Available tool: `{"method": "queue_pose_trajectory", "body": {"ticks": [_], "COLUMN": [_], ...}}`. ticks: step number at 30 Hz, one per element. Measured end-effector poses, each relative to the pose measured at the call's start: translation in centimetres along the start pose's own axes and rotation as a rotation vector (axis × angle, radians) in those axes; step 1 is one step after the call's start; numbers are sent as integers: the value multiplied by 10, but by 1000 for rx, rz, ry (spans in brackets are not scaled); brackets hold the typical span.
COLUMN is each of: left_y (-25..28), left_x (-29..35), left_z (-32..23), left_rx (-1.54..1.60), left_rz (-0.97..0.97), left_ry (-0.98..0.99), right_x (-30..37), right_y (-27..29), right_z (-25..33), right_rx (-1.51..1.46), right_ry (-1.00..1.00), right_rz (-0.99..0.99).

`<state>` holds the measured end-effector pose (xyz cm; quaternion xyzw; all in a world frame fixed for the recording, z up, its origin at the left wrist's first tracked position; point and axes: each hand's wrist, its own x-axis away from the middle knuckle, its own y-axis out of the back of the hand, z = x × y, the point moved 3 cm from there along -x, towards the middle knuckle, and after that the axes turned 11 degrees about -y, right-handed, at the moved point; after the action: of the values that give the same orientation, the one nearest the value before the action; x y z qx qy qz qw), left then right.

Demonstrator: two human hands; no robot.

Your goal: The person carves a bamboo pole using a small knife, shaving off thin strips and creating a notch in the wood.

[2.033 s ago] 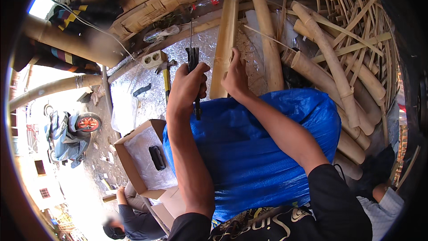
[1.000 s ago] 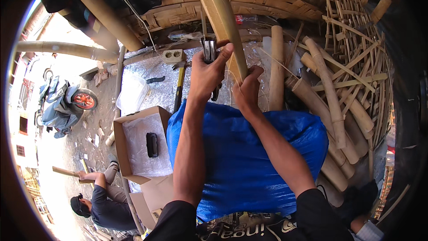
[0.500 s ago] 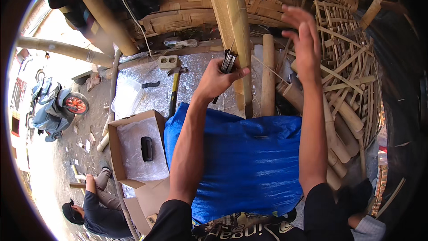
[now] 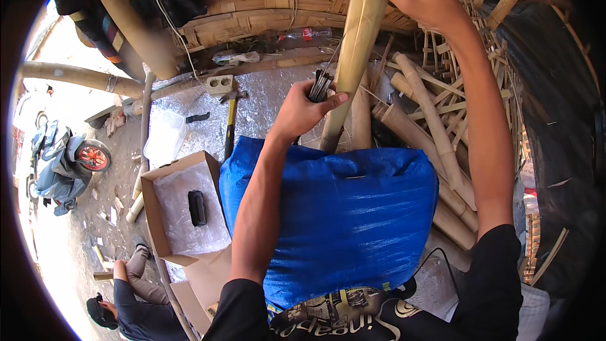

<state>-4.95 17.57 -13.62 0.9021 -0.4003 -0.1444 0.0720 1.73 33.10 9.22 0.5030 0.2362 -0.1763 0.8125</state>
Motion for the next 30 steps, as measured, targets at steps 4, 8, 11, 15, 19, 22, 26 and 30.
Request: {"method": "queue_pose_trajectory", "body": {"ticks": [4, 8, 11, 15, 19, 22, 26, 30], "left_y": [-3, 5, 21, 22, 21, 32, 34, 22], "left_x": [5, 16, 36, 49, 51, 59, 65, 64], "left_z": [-4, -13, -35, -43, -40, -41, -49, -46], "left_rx": [25, 52, -19, -103, 61, 230, 244, 252], "left_rz": [-85, -98, 9, 170, 190, 213, 255, 308], "left_ry": [-151, -130, -17, 88, 175, 225, 264, 311], "right_x": [10, 18, 20, 18, 14, 10, 10, 9], "right_y": [-1, -10, -8, -14, -20, -24, -26, -26], "right_z": [-7, -17, -10, 1, 1, 5, 11, 3], "right_rx": [-61, -227, -141, -108, -151, -123, -132, -89], "right_ry": [-61, -49, -136, -92, -88, -59, -61, -46], "right_rz": [-38, -123, -124, -142, -127, -134, -116, -144]}}
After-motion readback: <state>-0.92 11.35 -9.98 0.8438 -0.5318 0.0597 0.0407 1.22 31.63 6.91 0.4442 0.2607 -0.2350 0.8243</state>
